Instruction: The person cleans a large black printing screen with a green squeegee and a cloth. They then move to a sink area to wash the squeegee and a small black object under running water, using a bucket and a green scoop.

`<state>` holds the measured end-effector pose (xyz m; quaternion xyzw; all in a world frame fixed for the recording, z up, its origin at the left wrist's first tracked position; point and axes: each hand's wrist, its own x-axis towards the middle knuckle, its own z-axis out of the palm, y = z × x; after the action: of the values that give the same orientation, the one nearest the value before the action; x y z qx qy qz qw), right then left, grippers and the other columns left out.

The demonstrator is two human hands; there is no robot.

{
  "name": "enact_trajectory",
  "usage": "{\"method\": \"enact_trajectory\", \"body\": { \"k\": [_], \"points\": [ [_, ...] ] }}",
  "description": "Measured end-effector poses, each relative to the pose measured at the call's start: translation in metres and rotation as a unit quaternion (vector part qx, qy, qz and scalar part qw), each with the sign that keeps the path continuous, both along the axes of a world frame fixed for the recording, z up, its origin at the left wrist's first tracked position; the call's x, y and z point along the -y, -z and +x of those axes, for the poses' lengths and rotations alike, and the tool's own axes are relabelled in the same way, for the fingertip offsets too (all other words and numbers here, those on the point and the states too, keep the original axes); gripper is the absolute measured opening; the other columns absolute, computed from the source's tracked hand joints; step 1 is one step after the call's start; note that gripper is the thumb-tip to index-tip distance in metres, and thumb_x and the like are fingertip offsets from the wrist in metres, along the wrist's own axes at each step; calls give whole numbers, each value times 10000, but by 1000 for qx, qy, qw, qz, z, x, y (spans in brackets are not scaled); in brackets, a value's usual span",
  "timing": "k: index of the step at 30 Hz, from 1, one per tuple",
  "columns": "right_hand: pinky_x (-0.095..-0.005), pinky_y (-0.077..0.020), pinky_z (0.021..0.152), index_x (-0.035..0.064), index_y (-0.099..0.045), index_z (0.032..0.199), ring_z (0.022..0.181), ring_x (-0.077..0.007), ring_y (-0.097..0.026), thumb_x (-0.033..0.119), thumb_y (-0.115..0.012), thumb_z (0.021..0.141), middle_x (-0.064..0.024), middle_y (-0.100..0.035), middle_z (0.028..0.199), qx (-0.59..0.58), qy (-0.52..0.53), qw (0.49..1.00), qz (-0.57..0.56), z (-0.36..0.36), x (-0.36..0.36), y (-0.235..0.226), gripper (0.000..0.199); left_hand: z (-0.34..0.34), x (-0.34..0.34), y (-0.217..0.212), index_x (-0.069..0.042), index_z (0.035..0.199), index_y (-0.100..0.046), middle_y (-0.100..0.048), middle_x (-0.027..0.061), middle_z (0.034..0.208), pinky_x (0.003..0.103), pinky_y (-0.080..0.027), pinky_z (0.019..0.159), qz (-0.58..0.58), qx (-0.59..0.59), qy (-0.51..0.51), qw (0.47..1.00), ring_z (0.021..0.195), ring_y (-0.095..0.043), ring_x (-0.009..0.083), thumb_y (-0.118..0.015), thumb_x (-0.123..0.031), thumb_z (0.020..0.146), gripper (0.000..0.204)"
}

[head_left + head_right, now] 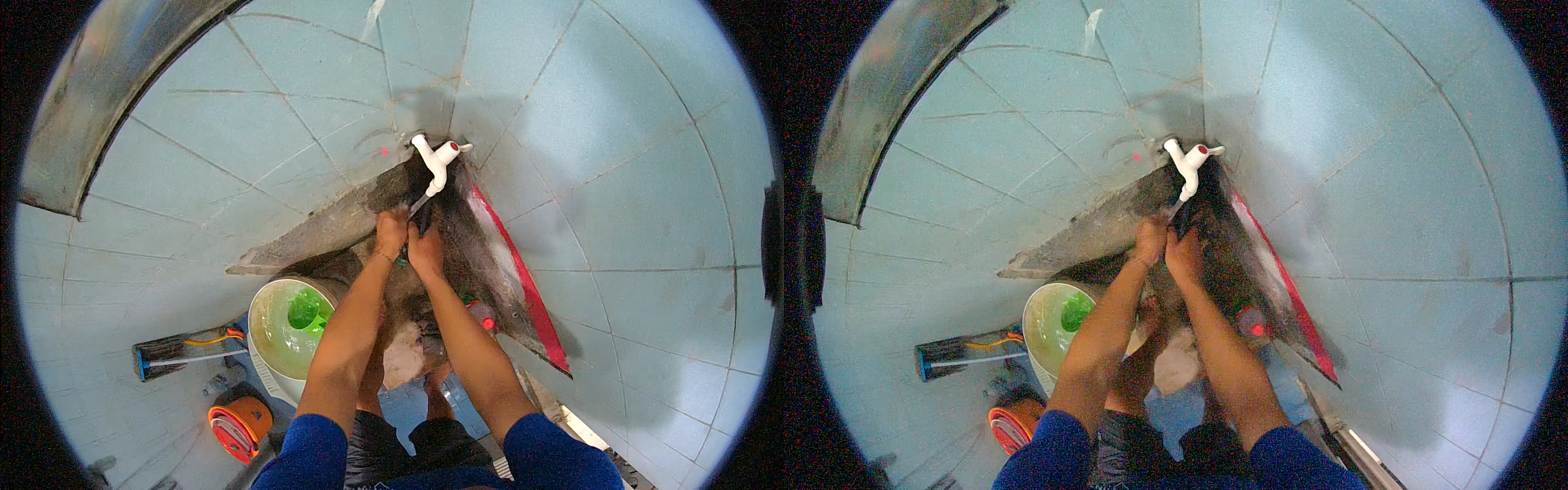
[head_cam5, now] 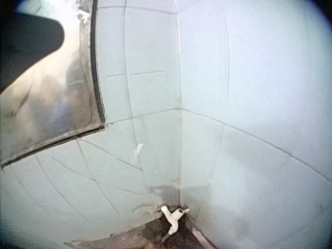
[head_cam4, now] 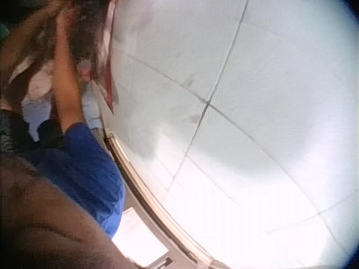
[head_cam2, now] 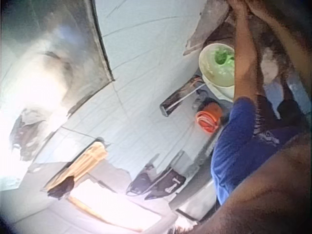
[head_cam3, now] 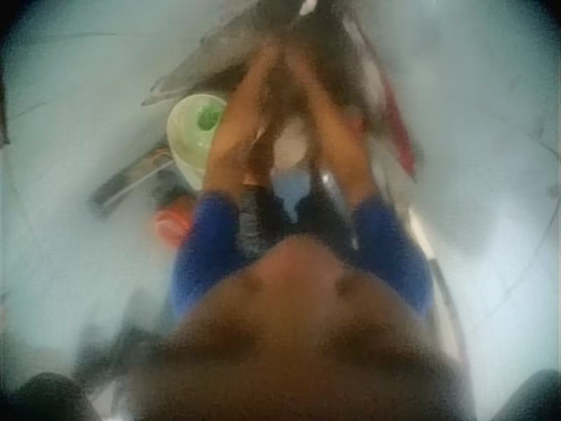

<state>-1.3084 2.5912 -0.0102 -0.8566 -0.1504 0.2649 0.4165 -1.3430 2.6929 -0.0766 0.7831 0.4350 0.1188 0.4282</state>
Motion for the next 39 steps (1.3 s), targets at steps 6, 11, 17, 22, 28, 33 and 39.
{"method": "enact_trajectory", "body": {
  "k": [6,11,17,22,28,33,39],
  "points": [
    [-525,-458,829,-89,-486,1149,928,-462,-607,390,-523,912,-302,-619,983,57,5,998,-16,2,9,15,535,21,7,-9,71,916,-669,-655,277,896,448,-444,764,-175,-41,-146,973,862,-633,389,-394,-626,916,750],
    [-520,-470,847,-39,-508,1160,953,-424,-616,300,-554,894,-277,-618,1038,25,-98,992,-79,2,-21,-10,433,-11,7,-13,8,1141,-618,-631,227,1125,432,-397,950,-428,150,-197,869,1028,-595,356,-417,-674,883,757],
    [-506,-472,868,8,-538,1194,999,-429,-593,291,-556,882,-241,-624,1064,104,-322,941,26,-15,-5,2,422,-67,-6,-11,-48,1167,-560,-649,66,986,374,-499,760,-318,117,-199,920,868,-610,205,-635,-240,832,393],
    [-466,-422,969,39,-503,1307,1136,-372,-549,326,-582,907,-221,-566,1241,135,-161,977,-45,34,-25,33,498,-80,45,-24,-19,1090,-549,-611,69,1048,365,-480,791,-441,258,-276,814,905,-590,209,-610,-215,867,303],
    [-515,-462,902,29,-534,1249,1060,-430,-575,477,-425,944,-253,-601,1160,93,-349,922,-140,30,-37,32,553,-93,90,-13,-36,1178,-520,-614,72,1122,350,-493,872,-527,396,-371,654,978,-610,222,-623,-292,921,377],
    [-532,-455,836,-29,-594,1036,964,-428,-593,482,-312,989,-284,-613,1010,229,-277,918,-171,6,-36,47,586,-89,107,22,-28,1115,-532,-595,27,997,286,-443,790,-305,371,-359,800,873,-531,117,-586,-301,952,322],
    [-518,-440,874,-25,-612,1007,974,-457,-574,480,-312,991,-269,-620,1033,225,-305,923,-64,35,-24,67,587,-80,96,3,140,1303,-395,-510,196,1298,348,-344,1036,-312,271,-368,833,1184,-479,255,-577,-437,926,713]
  ]
}}
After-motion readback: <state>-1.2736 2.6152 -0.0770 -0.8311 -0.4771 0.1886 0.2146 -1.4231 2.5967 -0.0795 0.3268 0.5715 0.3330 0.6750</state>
